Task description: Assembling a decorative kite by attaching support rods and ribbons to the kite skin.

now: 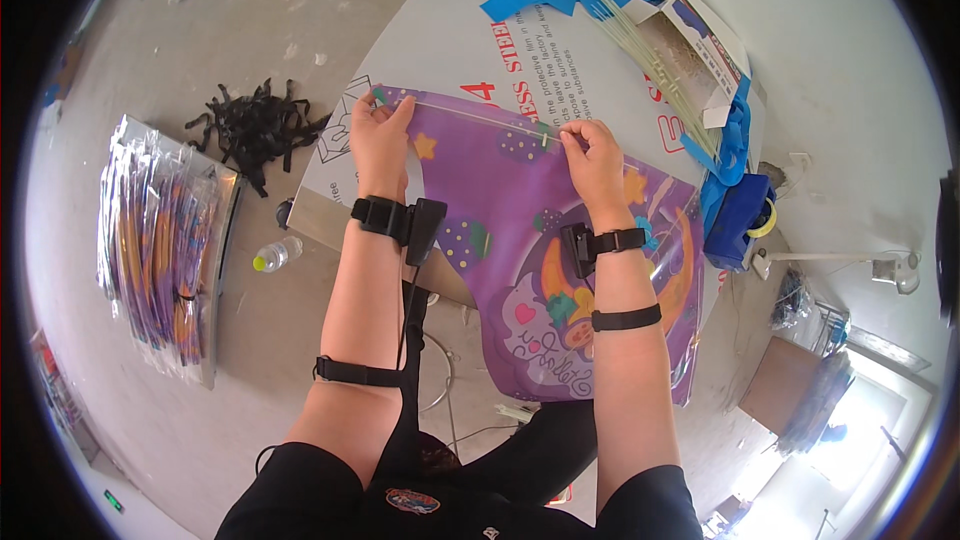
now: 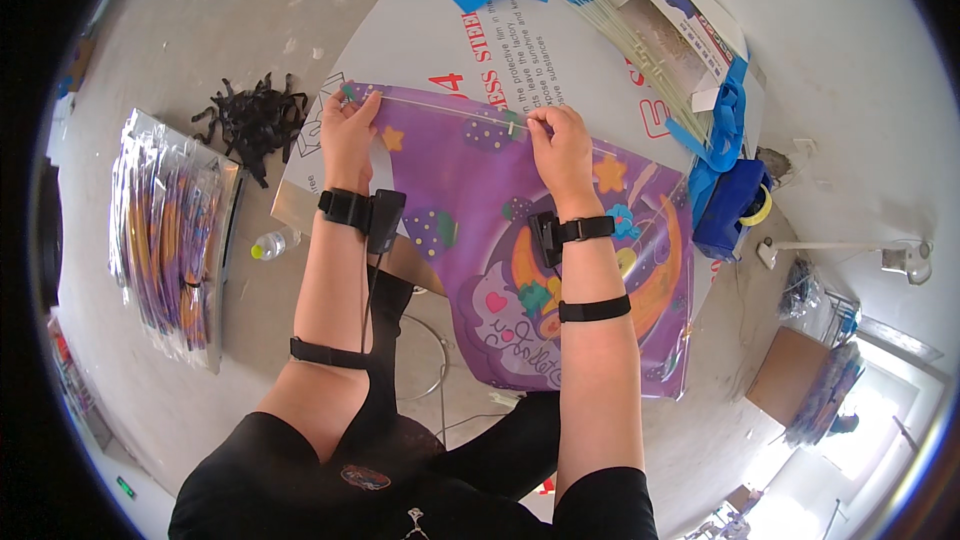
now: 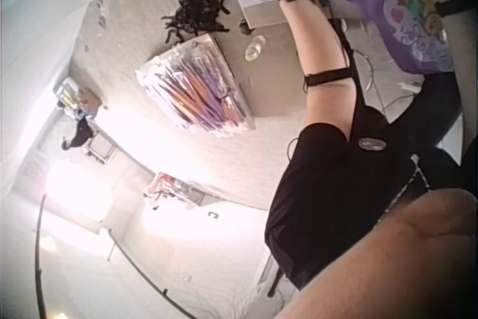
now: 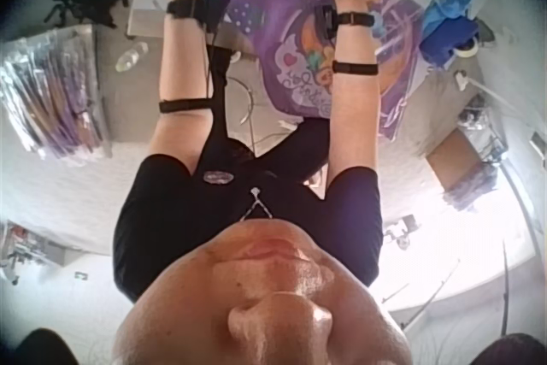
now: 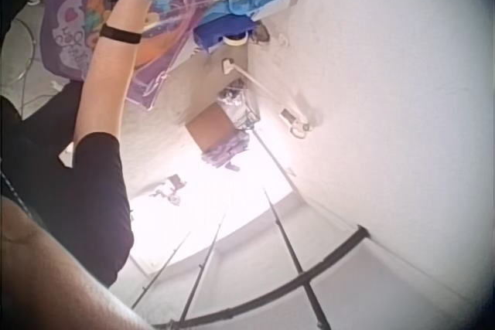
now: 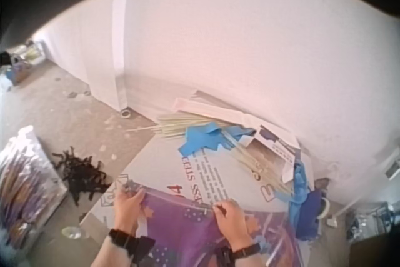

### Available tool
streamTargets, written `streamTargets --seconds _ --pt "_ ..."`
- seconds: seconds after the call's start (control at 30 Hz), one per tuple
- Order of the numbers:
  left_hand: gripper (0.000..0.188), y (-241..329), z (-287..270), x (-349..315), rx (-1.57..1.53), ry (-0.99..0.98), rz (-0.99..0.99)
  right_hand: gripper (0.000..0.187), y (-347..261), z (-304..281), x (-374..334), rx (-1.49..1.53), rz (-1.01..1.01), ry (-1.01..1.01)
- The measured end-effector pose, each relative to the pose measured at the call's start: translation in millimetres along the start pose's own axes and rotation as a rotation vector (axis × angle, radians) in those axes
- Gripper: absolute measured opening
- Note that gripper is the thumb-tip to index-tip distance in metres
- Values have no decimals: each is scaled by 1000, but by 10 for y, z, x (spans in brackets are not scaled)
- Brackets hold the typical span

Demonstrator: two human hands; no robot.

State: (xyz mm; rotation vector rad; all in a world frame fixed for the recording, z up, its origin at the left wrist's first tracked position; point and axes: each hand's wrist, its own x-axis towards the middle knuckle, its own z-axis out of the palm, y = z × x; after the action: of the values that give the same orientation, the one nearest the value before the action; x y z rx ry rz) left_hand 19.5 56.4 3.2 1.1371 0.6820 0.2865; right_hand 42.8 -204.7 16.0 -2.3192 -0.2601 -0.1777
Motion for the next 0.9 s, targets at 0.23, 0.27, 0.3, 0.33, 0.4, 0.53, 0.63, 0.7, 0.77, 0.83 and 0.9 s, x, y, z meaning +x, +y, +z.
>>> streamTargets --seconds 0.23,0.27,0.3,0.33,0.4,0.53,0.63,0.7,0.77,0.83,0.9 --pt "40 -23 -34 34 -76 -11 -44 14 -10 9 -39 -40 8 -5" --pt "39 -29 -39 41 -95 -20 -53 18 -7 6 -47 -64 -9 -12" --pt "39 -25 -24 34 -96 -22 -54 18 17 4 -65 -66 -8 -11" --pt "39 -22 -6 26 -119 -16 -46 24 39 1 -88 -45 1 21" --pt "38 -24 -7 26 -140 -10 -39 29 58 -30 -135 -23 10 52" --pt "38 -33 -51 51 -109 -40 -51 38 124 -241 -285 -198 36 171" --pt "38 -57 -62 81 -131 -53 -47 42 281 -454 -425 -257 145 197" --pt "38 -62 -50 92 -140 -67 -44 45 423 -554 -521 -268 207 191" --pt "33 -56 -39 73 -117 -18 -44 55 583 -579 -646 -565 125 76" --pt "35 -59 -59 81 -143 -31 -48 59 643 -566 -733 -632 127 12" --pt "36 -61 -72 91 -168 -45 -52 63 685 -561 -786 -695 130 -54"
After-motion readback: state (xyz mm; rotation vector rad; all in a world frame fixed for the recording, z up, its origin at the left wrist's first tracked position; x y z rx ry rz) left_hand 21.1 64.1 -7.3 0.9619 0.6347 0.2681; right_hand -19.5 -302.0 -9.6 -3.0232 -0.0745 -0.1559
